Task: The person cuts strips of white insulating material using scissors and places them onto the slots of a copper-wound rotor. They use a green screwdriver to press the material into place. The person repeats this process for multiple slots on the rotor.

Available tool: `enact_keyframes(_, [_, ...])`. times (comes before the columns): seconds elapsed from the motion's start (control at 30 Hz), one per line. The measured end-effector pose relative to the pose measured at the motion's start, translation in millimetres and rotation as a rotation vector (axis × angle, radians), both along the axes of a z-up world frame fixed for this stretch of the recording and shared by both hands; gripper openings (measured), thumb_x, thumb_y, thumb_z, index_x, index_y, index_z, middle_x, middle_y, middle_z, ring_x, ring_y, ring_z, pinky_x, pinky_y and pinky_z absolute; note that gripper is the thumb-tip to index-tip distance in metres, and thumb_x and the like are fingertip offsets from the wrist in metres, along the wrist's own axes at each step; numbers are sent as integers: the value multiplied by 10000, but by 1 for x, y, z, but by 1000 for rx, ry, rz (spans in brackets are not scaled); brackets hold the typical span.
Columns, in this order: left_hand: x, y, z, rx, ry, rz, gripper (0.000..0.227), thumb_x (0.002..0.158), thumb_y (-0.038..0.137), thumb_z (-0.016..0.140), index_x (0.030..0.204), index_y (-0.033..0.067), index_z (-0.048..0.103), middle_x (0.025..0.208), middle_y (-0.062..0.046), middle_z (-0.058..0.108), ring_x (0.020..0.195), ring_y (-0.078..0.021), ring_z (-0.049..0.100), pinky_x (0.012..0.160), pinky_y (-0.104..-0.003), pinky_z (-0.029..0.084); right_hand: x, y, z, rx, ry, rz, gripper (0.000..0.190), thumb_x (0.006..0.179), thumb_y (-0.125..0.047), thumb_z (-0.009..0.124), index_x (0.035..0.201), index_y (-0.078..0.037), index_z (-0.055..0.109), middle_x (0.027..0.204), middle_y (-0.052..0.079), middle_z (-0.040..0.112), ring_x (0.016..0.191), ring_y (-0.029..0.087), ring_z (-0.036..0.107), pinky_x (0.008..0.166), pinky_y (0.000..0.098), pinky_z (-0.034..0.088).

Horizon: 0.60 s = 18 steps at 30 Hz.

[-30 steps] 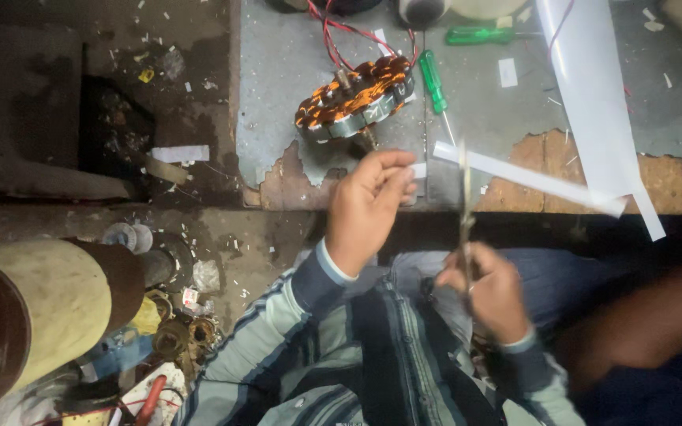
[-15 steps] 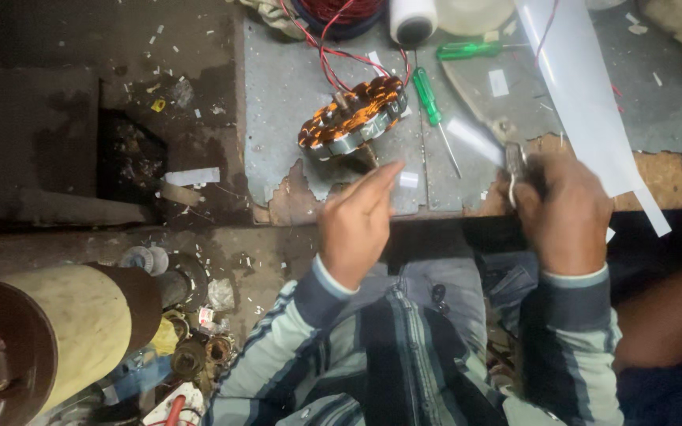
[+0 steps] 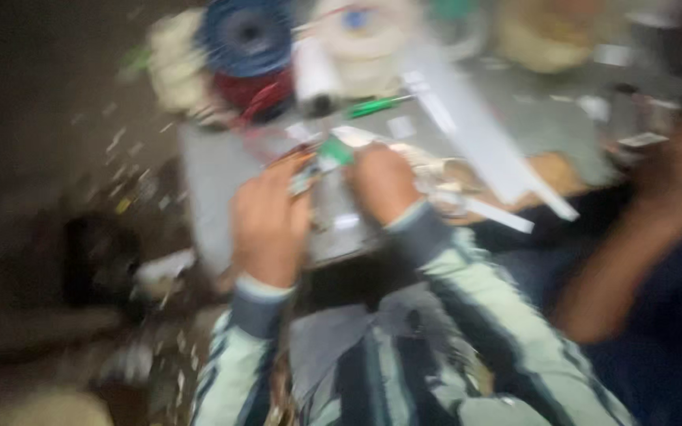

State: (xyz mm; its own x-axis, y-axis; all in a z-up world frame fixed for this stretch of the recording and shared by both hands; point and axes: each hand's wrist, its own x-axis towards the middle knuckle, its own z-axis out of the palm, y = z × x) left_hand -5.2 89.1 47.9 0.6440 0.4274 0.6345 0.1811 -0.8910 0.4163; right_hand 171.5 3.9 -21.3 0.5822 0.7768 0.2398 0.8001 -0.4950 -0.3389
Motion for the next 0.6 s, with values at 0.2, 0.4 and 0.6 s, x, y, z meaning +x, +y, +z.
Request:
enact_keyframes(0.2, [-1,9,-11,19,-39,21,340,898,71,799,1224,38,707,1139,-144,726,1040,-337,667,955,-442,510,-20,-47,36,378,358,-42,272,925,-226,713,1118,-52,634,839,176,716,783,352,713,686,459,539])
enact_keyframes(0.4, [-19,2,-9,-370,-126,42,328,951,46,812,1264,24,714,1111,-105,739,963,-179,679,872,-308,535,-34,-92,59,652,497,38,282,964,-107,682,1226,-39,607,937,109,716,816,181,703,721,304,544])
enact_keyframes(0.6, [-40,-12,-27,-664,-156,2,389,929,24,785,1301,-1,673,1125,-69,715,943,-84,654,843,-234,532,-40,-92,45,947,864,172,251,1053,-40,621,1292,9,562,1126,112,711,1051,157,695,868,293,567])
